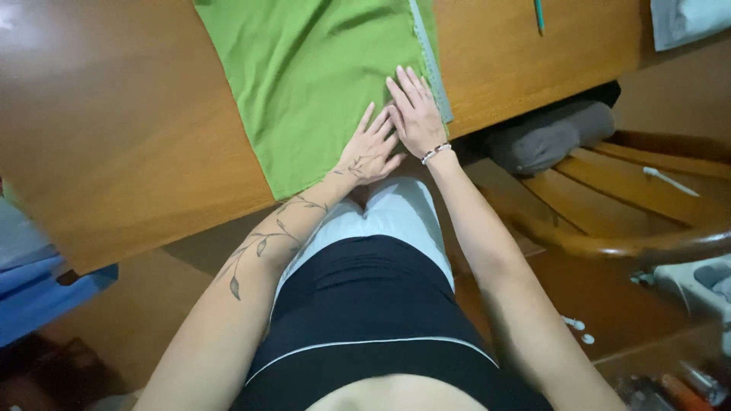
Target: The person measures a piece of green fabric on a wooden table using a metal ruler. They smooth the fabric, align the ruler along the edges, and pick up a pair of scissors at the end of the clip.
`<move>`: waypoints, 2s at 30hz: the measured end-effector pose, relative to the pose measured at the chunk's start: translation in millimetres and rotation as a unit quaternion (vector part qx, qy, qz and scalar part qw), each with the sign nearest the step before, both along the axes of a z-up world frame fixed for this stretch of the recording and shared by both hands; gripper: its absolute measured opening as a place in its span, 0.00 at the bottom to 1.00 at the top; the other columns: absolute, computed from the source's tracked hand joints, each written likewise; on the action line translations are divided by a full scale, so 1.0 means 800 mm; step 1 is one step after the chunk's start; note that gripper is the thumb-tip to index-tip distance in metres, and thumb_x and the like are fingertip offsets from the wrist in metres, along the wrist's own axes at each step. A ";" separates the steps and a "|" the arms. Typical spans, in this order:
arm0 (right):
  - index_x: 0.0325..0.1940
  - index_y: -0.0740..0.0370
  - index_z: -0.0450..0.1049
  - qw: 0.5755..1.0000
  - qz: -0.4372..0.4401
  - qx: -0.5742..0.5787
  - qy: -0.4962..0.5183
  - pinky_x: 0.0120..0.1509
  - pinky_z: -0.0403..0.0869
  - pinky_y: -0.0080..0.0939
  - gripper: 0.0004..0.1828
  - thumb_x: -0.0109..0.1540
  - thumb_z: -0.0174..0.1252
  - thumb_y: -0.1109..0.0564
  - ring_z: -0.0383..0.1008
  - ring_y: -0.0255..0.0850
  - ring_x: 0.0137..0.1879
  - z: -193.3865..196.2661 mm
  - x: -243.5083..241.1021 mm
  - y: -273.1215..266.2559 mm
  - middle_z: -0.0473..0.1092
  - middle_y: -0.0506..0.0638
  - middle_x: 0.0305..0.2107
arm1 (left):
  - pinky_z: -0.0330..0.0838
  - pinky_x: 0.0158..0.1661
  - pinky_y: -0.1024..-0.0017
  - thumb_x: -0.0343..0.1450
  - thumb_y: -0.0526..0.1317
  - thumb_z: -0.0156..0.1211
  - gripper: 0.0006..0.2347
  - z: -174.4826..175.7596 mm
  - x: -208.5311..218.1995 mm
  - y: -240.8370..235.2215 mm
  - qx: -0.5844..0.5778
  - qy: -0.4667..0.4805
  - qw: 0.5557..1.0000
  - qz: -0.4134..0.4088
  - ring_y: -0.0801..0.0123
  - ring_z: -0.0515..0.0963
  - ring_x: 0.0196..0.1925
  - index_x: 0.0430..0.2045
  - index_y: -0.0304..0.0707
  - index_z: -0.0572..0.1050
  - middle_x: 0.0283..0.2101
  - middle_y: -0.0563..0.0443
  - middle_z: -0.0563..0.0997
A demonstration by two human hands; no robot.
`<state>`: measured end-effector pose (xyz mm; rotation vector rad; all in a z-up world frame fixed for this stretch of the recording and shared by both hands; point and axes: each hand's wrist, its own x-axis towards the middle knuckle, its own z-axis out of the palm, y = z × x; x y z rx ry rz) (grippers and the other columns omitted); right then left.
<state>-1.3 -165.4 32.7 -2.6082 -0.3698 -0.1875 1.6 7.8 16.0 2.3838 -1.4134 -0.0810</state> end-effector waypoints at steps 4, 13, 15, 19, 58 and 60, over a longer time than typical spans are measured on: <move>0.77 0.63 0.54 0.997 0.012 -0.069 0.034 0.82 0.46 0.57 0.30 0.73 0.43 0.49 0.46 0.57 0.79 -0.009 0.019 -0.004 0.47 0.62 0.74 | 0.34 0.72 0.43 0.75 0.56 0.42 0.29 -0.003 0.001 0.001 -0.014 0.001 1.000 -0.001 0.43 0.58 0.73 0.65 0.31 0.64 0.67 0.29 0.66; 0.70 0.56 0.66 0.992 -0.101 -0.075 -0.017 0.76 0.46 0.69 0.26 0.71 0.51 0.44 0.48 0.56 0.77 -0.027 0.048 -0.016 0.53 0.61 0.71 | 0.52 0.69 0.51 0.73 0.59 0.46 0.22 -0.008 0.020 -0.016 -0.054 0.010 0.996 0.064 0.56 0.65 0.69 0.50 0.44 0.73 0.60 0.43 0.70; 0.57 0.54 0.72 0.983 -0.177 0.011 -0.041 0.70 0.64 0.53 0.15 0.65 0.57 0.55 0.64 0.51 0.65 -0.033 0.059 -0.030 0.64 0.54 0.56 | 0.59 0.67 0.54 0.75 0.48 0.52 0.15 0.006 0.040 -0.023 -0.123 0.016 0.990 0.066 0.51 0.66 0.68 0.47 0.37 0.74 0.61 0.39 0.70; 0.52 0.43 0.72 0.959 -0.281 0.035 -0.008 0.62 0.68 0.48 0.19 0.58 0.63 0.59 0.68 0.46 0.56 -0.064 0.060 -0.069 0.63 0.44 0.47 | 0.41 0.73 0.55 0.79 0.50 0.41 0.22 0.003 0.061 -0.026 -0.015 0.032 0.997 0.063 0.53 0.50 0.77 0.68 0.43 0.62 0.74 0.39 0.55; 0.44 0.53 0.68 0.993 -0.059 0.104 0.024 0.51 0.73 0.54 0.07 0.63 0.57 0.57 0.74 0.55 0.47 -0.009 0.216 0.007 0.69 0.53 0.35 | 0.42 0.70 0.42 0.72 0.58 0.40 0.30 -0.005 0.073 -0.026 0.032 -0.015 0.997 0.068 0.53 0.54 0.76 0.71 0.54 0.56 0.75 0.42 0.55; 0.47 0.49 0.69 0.978 0.117 0.107 0.138 0.54 0.75 0.53 0.09 0.63 0.57 0.57 0.77 0.53 0.48 0.019 0.186 0.036 0.74 0.51 0.36 | 0.54 0.64 0.43 0.72 0.61 0.40 0.23 -0.003 0.074 -0.026 0.030 -0.007 0.997 0.065 0.58 0.70 0.60 0.55 0.53 0.72 0.55 0.49 0.73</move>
